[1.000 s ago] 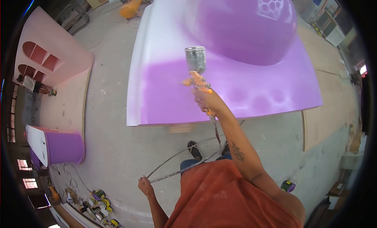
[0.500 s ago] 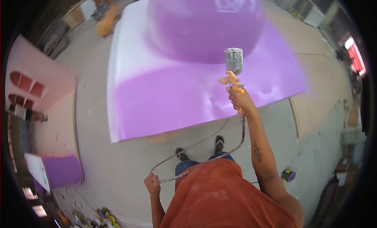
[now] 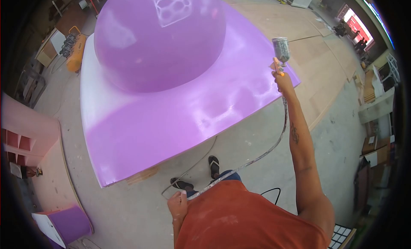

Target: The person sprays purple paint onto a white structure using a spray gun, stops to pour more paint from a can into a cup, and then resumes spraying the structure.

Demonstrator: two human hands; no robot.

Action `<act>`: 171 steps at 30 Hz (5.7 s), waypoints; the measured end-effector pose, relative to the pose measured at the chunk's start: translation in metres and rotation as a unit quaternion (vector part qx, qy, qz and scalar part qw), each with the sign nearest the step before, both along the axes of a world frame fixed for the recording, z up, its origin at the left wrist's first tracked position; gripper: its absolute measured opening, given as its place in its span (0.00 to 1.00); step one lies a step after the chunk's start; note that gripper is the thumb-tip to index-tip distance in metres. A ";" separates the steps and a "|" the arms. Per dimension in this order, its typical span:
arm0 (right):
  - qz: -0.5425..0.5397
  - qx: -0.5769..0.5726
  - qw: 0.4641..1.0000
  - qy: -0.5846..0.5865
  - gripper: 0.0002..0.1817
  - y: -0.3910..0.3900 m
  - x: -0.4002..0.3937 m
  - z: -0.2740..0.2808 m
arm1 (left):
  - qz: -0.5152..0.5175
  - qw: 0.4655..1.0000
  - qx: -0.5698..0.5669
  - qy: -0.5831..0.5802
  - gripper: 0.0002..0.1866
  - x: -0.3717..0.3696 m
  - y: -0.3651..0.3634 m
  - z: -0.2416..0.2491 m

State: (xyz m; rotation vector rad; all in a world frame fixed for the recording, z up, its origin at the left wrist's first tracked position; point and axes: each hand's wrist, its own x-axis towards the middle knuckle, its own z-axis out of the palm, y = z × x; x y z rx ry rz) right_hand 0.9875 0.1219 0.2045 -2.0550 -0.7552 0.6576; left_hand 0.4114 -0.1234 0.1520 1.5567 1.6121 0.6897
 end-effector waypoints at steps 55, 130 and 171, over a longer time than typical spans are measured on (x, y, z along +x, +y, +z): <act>0.081 -0.016 0.993 0.090 0.17 0.020 -0.037 0.033 | -0.007 1.000 0.023 -0.001 0.19 0.027 0.004 0.021; 0.194 0.284 0.877 0.334 0.45 -0.313 -0.258 -0.038 | 0.138 0.883 -0.345 0.287 0.28 -0.194 -0.213 -0.177; 0.595 0.041 0.730 0.335 0.19 -0.306 -0.949 -0.048 | 0.106 0.944 -0.307 0.060 0.28 -0.722 -0.352 -0.267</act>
